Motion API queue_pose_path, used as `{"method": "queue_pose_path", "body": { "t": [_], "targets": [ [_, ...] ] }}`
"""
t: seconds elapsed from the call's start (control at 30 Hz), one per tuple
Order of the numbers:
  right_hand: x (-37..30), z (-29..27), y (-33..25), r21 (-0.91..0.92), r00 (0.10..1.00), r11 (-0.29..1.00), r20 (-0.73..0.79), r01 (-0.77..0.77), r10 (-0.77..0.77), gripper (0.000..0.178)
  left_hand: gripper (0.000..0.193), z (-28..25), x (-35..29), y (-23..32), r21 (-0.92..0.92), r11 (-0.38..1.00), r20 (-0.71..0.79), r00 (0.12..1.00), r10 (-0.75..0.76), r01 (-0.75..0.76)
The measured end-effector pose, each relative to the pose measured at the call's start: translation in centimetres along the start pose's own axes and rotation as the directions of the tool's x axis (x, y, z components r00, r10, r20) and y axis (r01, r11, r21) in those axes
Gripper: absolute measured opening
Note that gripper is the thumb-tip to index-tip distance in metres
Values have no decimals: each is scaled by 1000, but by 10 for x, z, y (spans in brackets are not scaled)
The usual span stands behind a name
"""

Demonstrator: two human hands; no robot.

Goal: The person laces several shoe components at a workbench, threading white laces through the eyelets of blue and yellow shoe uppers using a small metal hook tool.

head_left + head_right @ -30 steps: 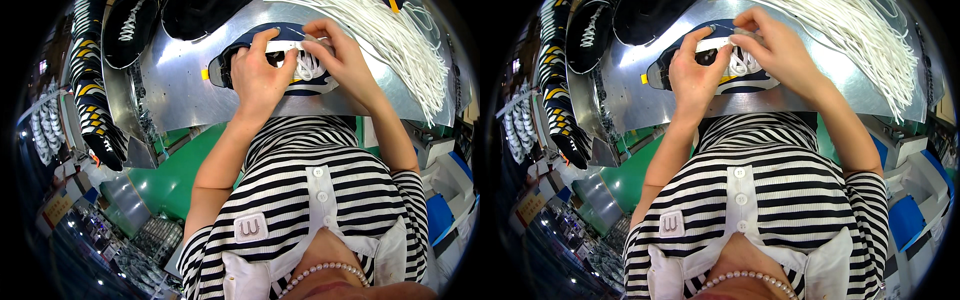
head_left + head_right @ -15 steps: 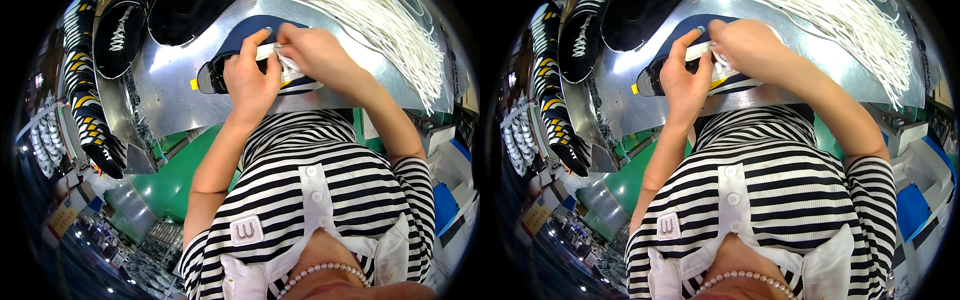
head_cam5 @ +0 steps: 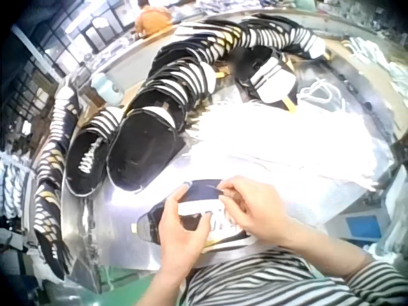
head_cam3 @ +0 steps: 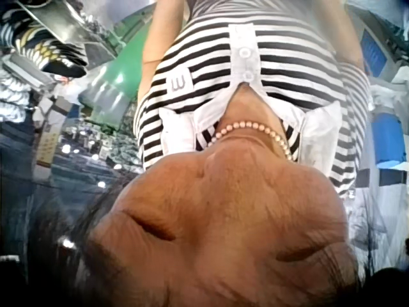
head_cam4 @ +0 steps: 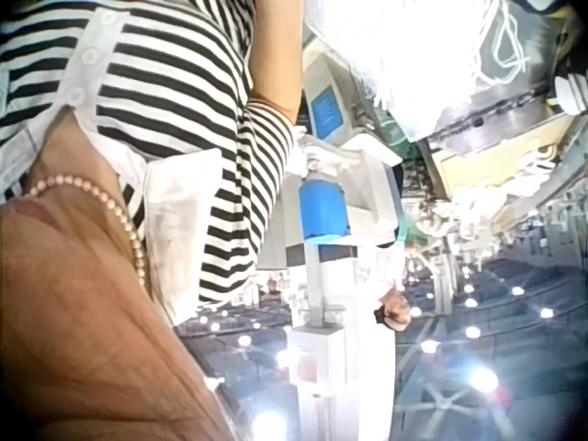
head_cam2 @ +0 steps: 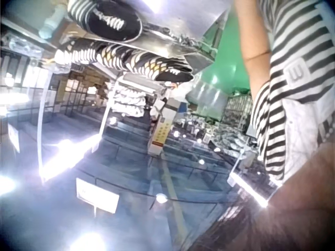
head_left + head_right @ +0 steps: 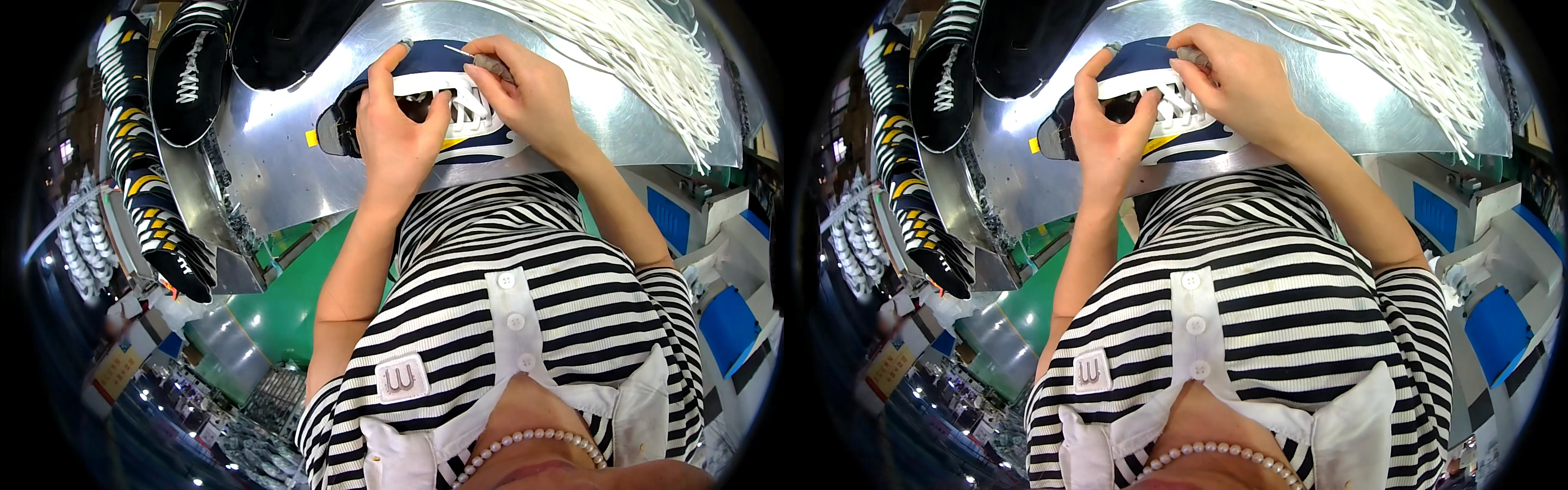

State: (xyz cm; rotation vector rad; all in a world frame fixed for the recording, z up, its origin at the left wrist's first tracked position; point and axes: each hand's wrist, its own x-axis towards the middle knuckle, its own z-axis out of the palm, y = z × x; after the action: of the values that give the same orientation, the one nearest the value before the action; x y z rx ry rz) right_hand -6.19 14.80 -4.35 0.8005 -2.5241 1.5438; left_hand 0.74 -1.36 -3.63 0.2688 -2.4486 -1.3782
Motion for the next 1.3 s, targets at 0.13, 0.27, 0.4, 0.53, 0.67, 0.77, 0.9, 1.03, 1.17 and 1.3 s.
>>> {"method": "queue_pose_path", "body": {
  "t": [0.13, 0.27, 0.4, 0.53, 0.67, 0.77, 0.9, 1.03, 1.17, 1.3],
  "targets": [
    [2, 2, 0, -116, 999, 993, -21, -36, 34, 20, 57, -7, 6, 11, -215, 957, 146, 975, -167, 196],
    [11, 0, 8, 323, 956, 905, -2, -278, 295, 19, 55, -32, 11, 20, -384, 826, 413, 877, -245, 412],
    [-2, -15, 0, 231, 986, 958, -53, 169, -161, 28, 52, -28, 14, 23, -337, 836, 372, 877, -305, 434],
    [-4, -9, -3, -68, 947, 949, 117, 308, -299, 26, 51, -26, 17, 23, -357, 808, 406, 857, -318, 469],
    [-6, 3, 0, -127, 945, 937, 69, 327, -320, 26, 52, -25, 16, 21, -311, 850, 390, 873, -293, 425],
    [-6, 5, -1, -137, 940, 930, 36, 341, -339, 24, 52, -26, 15, 23, -263, 849, 407, 850, -334, 459],
    [-3, 3, -1, -152, 909, 896, 44, 417, -415, 23, 51, -26, 14, 26, -248, 862, 396, 859, -326, 442],
    [0, 3, 3, -50, 919, 917, 6, 395, -395, 26, 46, -25, 13, 29, -335, 829, 394, 866, -307, 447],
    [-8, -11, -13, 216, 896, 876, 19, 431, -445, 22, 43, -21, 18, 20, -297, 870, 309, 902, -302, 393],
    [-21, -18, -38, 474, 868, 826, 220, 305, -446, 20, 41, -10, 41, 12, -278, 888, 197, 926, -321, 366]
  ]
}}
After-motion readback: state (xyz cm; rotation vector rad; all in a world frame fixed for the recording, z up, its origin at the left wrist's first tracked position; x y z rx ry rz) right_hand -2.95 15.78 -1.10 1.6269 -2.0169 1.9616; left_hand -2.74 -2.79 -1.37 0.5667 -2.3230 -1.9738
